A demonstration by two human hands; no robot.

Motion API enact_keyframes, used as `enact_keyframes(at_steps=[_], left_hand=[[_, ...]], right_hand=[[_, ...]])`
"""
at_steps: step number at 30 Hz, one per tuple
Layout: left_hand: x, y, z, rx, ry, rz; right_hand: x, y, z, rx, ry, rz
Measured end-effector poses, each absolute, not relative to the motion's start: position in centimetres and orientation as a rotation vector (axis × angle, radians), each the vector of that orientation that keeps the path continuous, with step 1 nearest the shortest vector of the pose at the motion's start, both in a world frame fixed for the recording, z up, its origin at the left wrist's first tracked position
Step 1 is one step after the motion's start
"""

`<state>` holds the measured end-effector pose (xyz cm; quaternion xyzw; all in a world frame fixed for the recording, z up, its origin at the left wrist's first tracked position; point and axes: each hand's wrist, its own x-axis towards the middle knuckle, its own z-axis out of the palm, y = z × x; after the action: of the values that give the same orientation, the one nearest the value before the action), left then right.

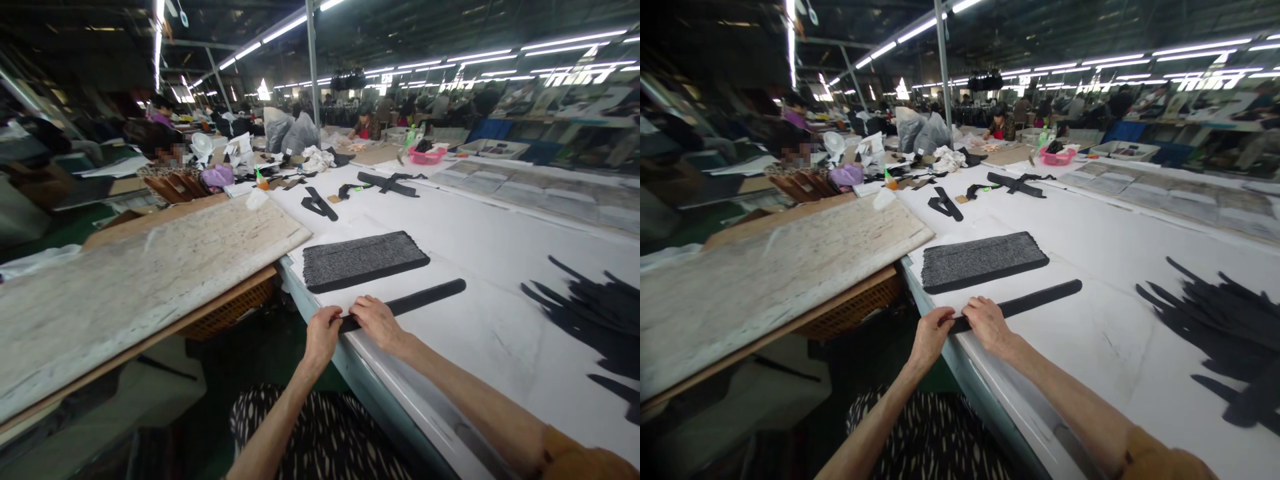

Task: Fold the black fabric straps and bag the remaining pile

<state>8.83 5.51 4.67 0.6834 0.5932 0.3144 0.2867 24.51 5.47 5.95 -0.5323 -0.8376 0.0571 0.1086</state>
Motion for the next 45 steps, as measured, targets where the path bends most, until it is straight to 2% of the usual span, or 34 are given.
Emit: enact_keyframes(at_steps=[13, 21, 31, 45], left_hand=[[8.3, 4.5, 4.5, 2.000, 1.406, 1.062], [7.7, 6.3, 4.3, 1.663, 1.398, 0.928], [5.7, 7.9, 6.0, 1.468, 1.244, 0.702], [7.1, 7.0, 6.2, 2.229, 1.424, 0.550]], right_hand=[[25.9, 5.3, 5.0, -1.400, -2.357, 0.233], [26.2, 5.8, 4.3, -1.351, -2.445, -0.128], [25.9, 5.9, 4.6, -1.467, -2.462, -0.128], [26.1, 5.6, 4.6, -1.446, -2.455, -0.154]])
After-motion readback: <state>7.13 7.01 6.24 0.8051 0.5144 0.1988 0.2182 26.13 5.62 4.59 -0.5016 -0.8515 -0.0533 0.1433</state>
